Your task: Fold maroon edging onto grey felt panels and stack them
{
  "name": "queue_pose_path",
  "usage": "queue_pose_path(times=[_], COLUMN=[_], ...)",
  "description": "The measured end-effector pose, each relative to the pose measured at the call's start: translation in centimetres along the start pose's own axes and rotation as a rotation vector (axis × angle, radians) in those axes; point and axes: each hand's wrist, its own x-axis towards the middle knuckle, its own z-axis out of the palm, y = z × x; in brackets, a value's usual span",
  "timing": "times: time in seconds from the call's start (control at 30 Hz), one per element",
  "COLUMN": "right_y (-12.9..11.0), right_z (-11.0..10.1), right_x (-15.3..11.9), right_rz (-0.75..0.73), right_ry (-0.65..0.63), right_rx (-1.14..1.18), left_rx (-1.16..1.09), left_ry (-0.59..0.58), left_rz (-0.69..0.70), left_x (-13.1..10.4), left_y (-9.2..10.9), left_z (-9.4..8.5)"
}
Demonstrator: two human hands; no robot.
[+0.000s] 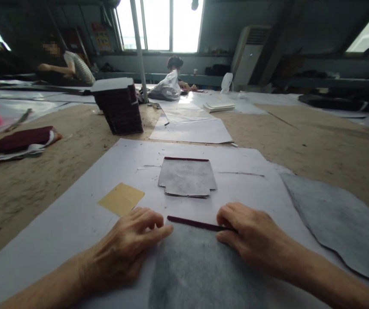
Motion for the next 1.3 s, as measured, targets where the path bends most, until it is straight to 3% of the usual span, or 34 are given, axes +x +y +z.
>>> queue_pose_path(times=[0.1, 0.2, 0.3, 0.4, 0.5, 0.57, 0.63, 0.7, 0.77, 0.9, 1.07, 1.3], right_y=[-0.5, -1.0, -0.9, -0.1, 1.0, 1.7, 2.6, 3.6, 4.5, 5.6, 6.1, 6.5], right_z=[0.0, -0.3, -0.9, -1.8, -3.3, -4.8, -6.4, -7.3, -7.1, -4.0, -1.3, -0.8], right_x=[-0.1, -0.1, -0.2, 0.1, 1.0, 2.1, 4.0, 6.5, 9.3, 13.6, 14.9, 15.3], right_rz=[-0.002, -0.114, -0.184, -0.073, 0.06, 0.064, 0.001, -0.035, 0.013, 0.144, 0.12, 0.059], right_ry=[-0.002, 0.107, 0.181, 0.109, 0.036, -0.034, -0.093, -0.062, 0.043, 0.269, 0.44, 0.483], right_rx=[0.097, 0.151, 0.237, 0.387, 0.562, 0.68, 0.775, 0.754, 0.625, 0.361, 0.118, 0.056], left_rx=[0.068, 0.128, -0.017, -0.173, -0.289, -0.384, -0.473, -0.434, -0.328, -0.087, 0.133, 0.219], left_ry=[0.124, 0.137, 0.105, 0.119, 0.005, -0.119, -0.166, -0.202, -0.189, -0.06, 0.109, 0.149], left_rz=[-0.099, -0.096, -0.097, -0.238, -0.47, -0.609, -0.639, -0.614, -0.602, -0.578, -0.504, -0.471], left_x=[0.9, 2.5, 3.4, 3.5, 4.4, 6.1, 8.5, 10.9, 12.8, 14.3, 13.2, 12.6], left_y=[-0.3, -0.2, 0.0, -0.2, -1.0, -2.1, -3.8, -6.1, -8.5, -12.1, -13.0, -14.1], left_z=[-0.1, 0.1, 0.7, 0.5, -1.5, -3.5, -5.2, -5.8, -5.1, -1.3, 2.0, 3.0])
